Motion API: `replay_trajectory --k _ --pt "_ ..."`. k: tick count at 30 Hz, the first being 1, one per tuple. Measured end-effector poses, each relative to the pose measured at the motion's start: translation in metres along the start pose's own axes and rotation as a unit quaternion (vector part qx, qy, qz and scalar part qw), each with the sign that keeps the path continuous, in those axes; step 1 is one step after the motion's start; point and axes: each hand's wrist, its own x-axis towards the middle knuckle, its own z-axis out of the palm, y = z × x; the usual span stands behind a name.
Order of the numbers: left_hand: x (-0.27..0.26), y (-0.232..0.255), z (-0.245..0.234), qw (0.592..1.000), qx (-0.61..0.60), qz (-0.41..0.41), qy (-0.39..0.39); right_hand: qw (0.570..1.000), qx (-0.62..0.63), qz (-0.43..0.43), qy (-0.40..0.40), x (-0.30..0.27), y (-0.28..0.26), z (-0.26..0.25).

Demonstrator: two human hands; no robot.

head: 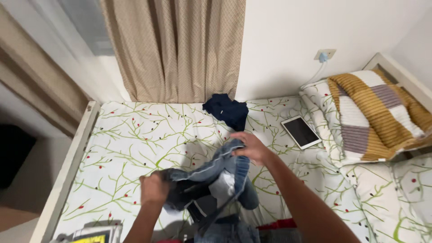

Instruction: The person folds a red pair of shorts, a grey pair of shorts, a black pair of shorts, and two pairs of blue denim jeans by hand and places them into a stack on a bed.

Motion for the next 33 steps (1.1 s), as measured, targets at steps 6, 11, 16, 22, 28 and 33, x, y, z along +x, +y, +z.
replay_trajectory --k 6,11,16,22,28,33 --pt "-0.053 0.012 -0.024 0.978 0.193 -0.055 0.054 0.982 -0.034 -0.118 -0.146 -0.019 -0.082 0.074" --pt "-0.040 0.038 -0.002 0.996 -0.070 -0.045 0.025 0.980 -0.020 -0.160 -0.120 -0.043 -0.114 0.126" --pt "-0.028 0.021 -0.022 0.983 -0.158 -0.008 0.092 0.922 -0.363 -0.135 0.012 -0.053 -0.124 0.090" --pt "-0.007 0.008 -0.061 0.953 -0.221 0.010 0.209 0.716 -0.680 0.034 0.155 -0.054 -0.045 0.015" --pt "0.034 -0.034 -0.046 0.962 -0.211 -0.042 0.170 0.886 -0.429 0.071 0.160 -0.064 0.036 -0.063" --pt "0.013 -0.048 -0.054 0.989 -0.144 0.032 0.011 0.935 -0.256 0.188 0.156 -0.090 0.022 -0.072"
